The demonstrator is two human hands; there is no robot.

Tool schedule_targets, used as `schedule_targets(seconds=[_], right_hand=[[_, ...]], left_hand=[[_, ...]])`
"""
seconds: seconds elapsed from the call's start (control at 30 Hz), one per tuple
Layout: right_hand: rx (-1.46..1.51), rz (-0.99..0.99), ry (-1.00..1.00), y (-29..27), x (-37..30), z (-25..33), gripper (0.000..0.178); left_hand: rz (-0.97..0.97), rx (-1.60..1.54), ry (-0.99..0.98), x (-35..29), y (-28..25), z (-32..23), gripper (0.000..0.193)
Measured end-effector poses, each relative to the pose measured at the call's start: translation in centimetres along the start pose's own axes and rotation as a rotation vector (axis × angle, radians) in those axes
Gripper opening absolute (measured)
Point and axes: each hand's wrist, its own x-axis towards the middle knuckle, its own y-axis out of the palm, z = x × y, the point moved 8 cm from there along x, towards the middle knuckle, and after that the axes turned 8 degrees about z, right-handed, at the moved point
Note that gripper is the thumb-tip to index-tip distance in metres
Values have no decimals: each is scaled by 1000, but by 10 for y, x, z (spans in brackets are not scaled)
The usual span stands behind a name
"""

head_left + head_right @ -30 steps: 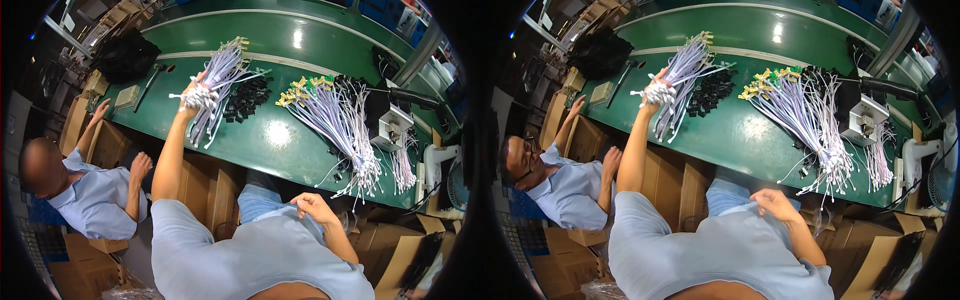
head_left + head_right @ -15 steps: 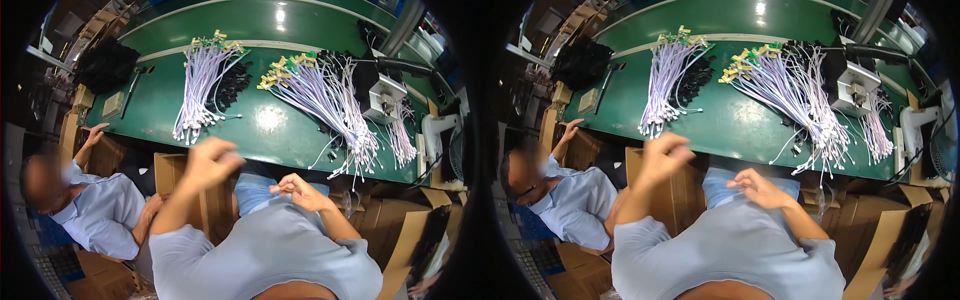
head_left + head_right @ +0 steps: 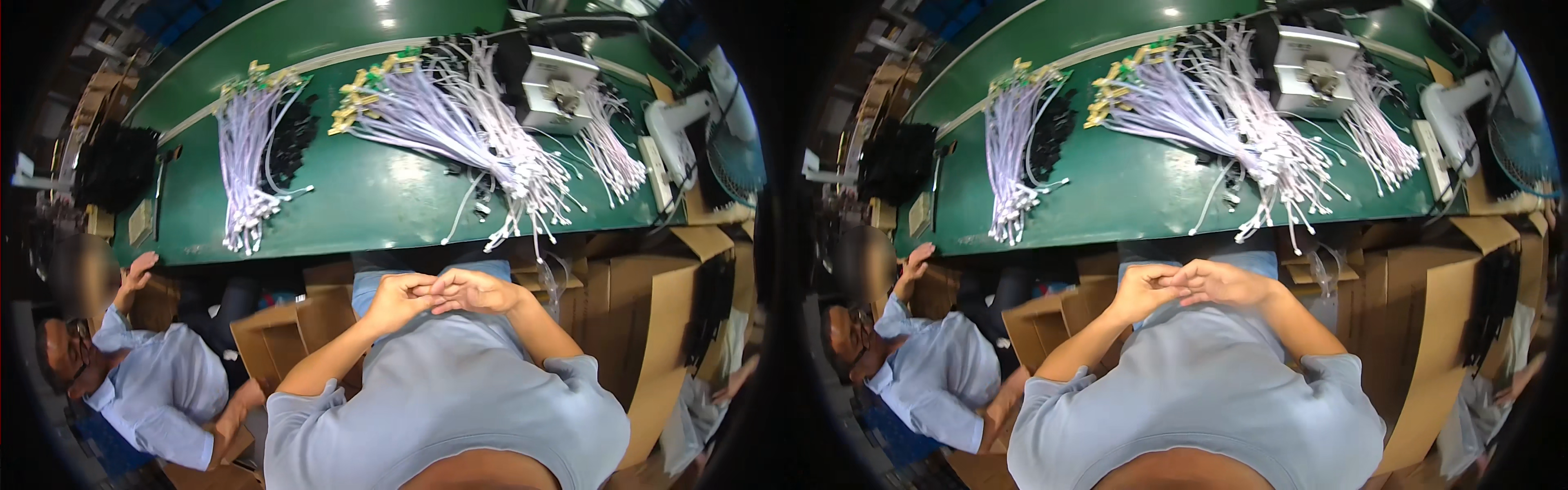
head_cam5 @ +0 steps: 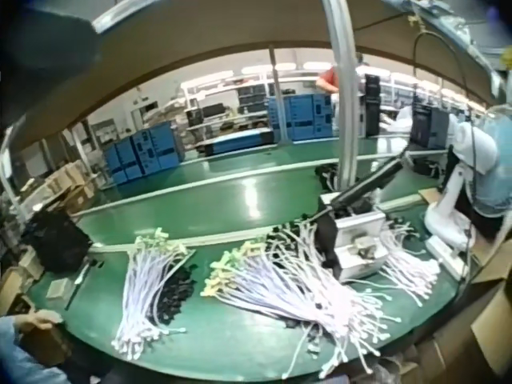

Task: Assembling electronic units by connecting wire harnesses and using an electric screwdriver at a factory production line.

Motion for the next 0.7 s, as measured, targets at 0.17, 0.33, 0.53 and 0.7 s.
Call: schedule_targets(seconds=[0.17, 0.33, 0.53, 0.7], right_hand=[[229, -177, -148, -18, -25, 7, 44], [-24, -569, -175, -29, -44, 2, 31], [-40, -802, -180, -46, -74, -1, 36], [-433, -853, -145, -43, -97, 23, 34]], left_hand=[[-23, 101, 22, 18, 21, -9, 22], [-69, 115, 68, 35, 29, -9, 24], [-58, 163, 193, 45, 34, 2, 30], [191, -97, 38, 62, 55, 3, 49]])
